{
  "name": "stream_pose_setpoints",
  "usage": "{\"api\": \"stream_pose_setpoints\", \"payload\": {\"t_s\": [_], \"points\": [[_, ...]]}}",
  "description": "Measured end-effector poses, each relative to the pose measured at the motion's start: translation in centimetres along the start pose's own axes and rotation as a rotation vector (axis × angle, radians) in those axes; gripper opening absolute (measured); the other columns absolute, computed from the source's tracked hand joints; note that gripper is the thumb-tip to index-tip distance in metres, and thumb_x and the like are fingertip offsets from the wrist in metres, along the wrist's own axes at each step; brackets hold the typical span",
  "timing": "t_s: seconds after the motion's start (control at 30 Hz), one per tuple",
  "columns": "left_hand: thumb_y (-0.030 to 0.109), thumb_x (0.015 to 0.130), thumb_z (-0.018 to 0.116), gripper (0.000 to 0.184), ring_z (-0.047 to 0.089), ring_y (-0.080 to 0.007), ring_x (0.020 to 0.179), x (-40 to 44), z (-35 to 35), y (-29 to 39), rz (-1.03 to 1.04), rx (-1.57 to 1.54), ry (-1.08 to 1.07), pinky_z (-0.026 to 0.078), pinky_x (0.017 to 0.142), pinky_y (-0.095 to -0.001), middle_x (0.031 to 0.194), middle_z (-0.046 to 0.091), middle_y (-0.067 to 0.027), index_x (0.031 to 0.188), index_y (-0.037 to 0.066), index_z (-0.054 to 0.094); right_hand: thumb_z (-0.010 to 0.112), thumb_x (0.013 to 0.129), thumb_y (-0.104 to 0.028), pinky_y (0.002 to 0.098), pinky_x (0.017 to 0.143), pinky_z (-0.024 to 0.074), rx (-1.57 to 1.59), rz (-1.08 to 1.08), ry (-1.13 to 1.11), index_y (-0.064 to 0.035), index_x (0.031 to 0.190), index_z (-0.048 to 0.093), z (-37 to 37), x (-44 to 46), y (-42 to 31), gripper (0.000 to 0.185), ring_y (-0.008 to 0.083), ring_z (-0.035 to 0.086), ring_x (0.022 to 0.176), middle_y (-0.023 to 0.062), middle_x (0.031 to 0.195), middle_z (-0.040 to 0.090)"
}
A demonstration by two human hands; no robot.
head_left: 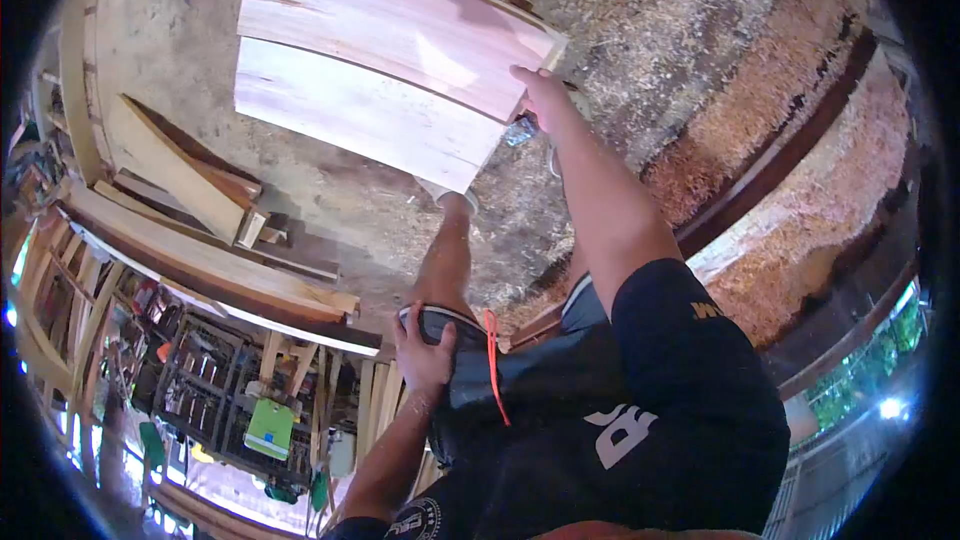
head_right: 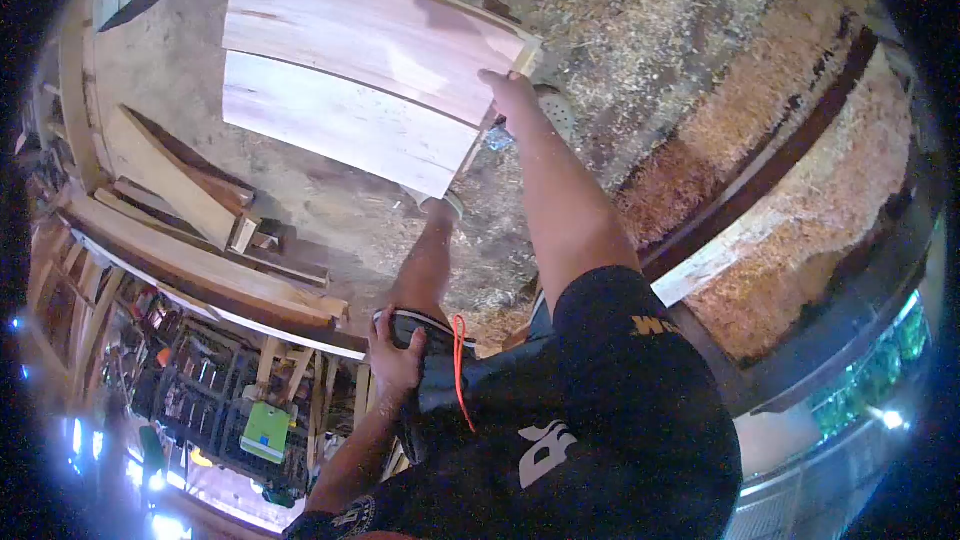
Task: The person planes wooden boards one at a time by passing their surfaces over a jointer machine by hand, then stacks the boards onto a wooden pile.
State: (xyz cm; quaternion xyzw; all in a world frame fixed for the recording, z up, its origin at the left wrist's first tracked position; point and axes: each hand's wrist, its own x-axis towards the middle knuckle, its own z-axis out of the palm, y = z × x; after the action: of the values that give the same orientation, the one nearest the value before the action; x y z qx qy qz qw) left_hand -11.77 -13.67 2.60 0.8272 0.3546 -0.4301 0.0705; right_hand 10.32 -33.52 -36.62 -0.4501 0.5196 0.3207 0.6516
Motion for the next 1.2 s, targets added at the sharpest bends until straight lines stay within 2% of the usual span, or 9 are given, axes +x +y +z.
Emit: {"api": "stream_pose_setpoints", "payload": {"t_s": [0.13, 0.27, 0.4, 0.63, 0.73, 0.83, 0.9, 0.97, 1.2], "points": [[0.046, 0.082, 0.079, 0.077, 0.048, -0.0505, 0.137, -0.3, 0.2, 0.4, -0.011, 0.015, 0.002, 0.045, 0.111, -0.0546, 0.158, 0.037, -0.0303, 0.15, 0.021, 0.051, 0.085, 0.085, -0.025, 0.0332, 0.076, 0.055, -0.004, -0.024, -0.135, 0.0011, 0.121, 0.07, -0.5, -0.9, -0.6, 0.047, 0.0208, 0.073, 0.088, 0.012, 0.108, 0.076], [0.051, 0.084, 0.076, 0.078, 0.047, -0.0499, 0.139, -0.9, -0.6, 2.4, -0.072, 0.049, -0.053, 0.045, 0.112, -0.054, 0.161, 0.035, -0.0285, 0.152, 0.023, 0.048, 0.084, 0.088, -0.032, 0.0257, 0.05, 0.0422, -0.132, -0.145, -0.313, -0.0037, 0.109, 0.07, -1.5, -6.5, -4.2, 0.038, 0.009, 0.055, 0.058, 0.0021, 0.087, 0.071], [0.053, 0.085, 0.073, 0.078, 0.048, -0.05, 0.138, -1.4, -1.4, 2.8, -0.021, 0.063, -0.08, 0.045, 0.111, -0.0544, 0.162, 0.034, -0.0278, 0.153, 0.025, 0.047, 0.085, 0.087, -0.031, 0.0272, 0.05, 0.0447, -0.335, -0.268, -0.447, -0.0026, 0.105, 0.071, -1.0, -14.9, -9.3, 0.036, 0.0076, 0.057, 0.058, 0.0007, 0.079, 0.069], [0.044, 0.089, 0.069, 0.056, 0.063, -0.0381, 0.125, -2.4, -5.8, 1.1, 0.364, -0.019, -0.218, 0.05, 0.107, -0.0468, 0.136, 0.064, -0.0202, 0.136, 0.013, 0.064, 0.08, 0.085, -0.019, 0.0364, 0.063, 0.057, -0.42, -0.38, -0.148, 0.0018, 0.117, 0.07, -6.0, -35.7, -11.5, 0.039, 0.0181, 0.071, 0.075, 0.0078, 0.087, 0.074], [0.041, 0.091, 0.068, 0.046, 0.069, -0.0349, 0.115, -3.1, -8.3, -0.3, 0.503, -0.092, -0.266, 0.053, 0.101, -0.0444, 0.12, 0.073, -0.0184, 0.125, 0.008, 0.071, 0.079, 0.083, -0.021, 0.0442, 0.073, 0.0579, -0.514, -0.93, -0.006, 0.0013, 0.117, 0.071, -8.3, -43.6, -8.6, 0.042, 0.0278, 0.073, 0.082, 0.0139, 0.092, 0.076], [0.035, 0.092, 0.067, 0.04, 0.073, -0.0314, 0.1, 0.2, -10.0, -2.6, 0.617, -0.126, -0.254, 0.056, 0.091, -0.0425, 0.112, 0.075, -0.0168, 0.119, 0.006, 0.072, 0.077, 0.081, -0.024, 0.0503, 0.081, 0.0564, -0.88, -0.818, 0.097, -0.0008, 0.111, 0.071, -6.9, -53.9, -7.6, 0.038, 0.0402, 0.072, 0.09, 0.0213, 0.097, 0.075], [0.038, 0.092, 0.069, 0.037, 0.073, -0.0293, 0.089, 10.5, -8.2, -6.5, 1.223, 0.278, -0.162, 0.057, 0.083, -0.0422, 0.098, 0.076, -0.0114, 0.114, 0.009, 0.073, 0.075, 0.081, -0.026, 0.0517, 0.082, 0.056, -1.032, -0.831, 0.136, -0.0026, 0.104, 0.071, -4.5, -60.0, -6.7, 0.033, 0.0432, 0.07, 0.091, 0.0241, 0.097, 0.072], [0.051, 0.093, 0.069, 0.044, 0.07, -0.0274, 0.089, 5.7, -14.0, -5.2, 0.481, -0.415, -0.572, 0.057, 0.079, -0.0442, 0.096, 0.072, -0.0072, 0.115, 0.012, 0.07, 0.073, 0.08, -0.027, 0.0532, 0.081, 0.0556, -1.113, -0.866, 0.192, -0.0035, 0.098, 0.069, -3.6, -63.2, -5.0, 0.03, 0.0446, 0.069, 0.091, 0.0247, 0.095, 0.071], [0.075, 0.091, 0.06, 0.08, 0.067, -0.0268, 0.097, 4.0, -11.4, -4.9, 0.222, -0.753, -1.116, 0.056, 0.077, -0.0406, 0.11, 0.067, -0.0107, 0.131, 0.007, 0.051, 0.068, 0.08, -0.028, 0.0547, 0.079, 0.055, -1.16, -0.866, 0.348, -0.0052, 0.094, 0.066, -6.3, -76.8, 5.9, 0.027, 0.0434, 0.07, 0.084, 0.0202, 0.089, 0.071]]}}
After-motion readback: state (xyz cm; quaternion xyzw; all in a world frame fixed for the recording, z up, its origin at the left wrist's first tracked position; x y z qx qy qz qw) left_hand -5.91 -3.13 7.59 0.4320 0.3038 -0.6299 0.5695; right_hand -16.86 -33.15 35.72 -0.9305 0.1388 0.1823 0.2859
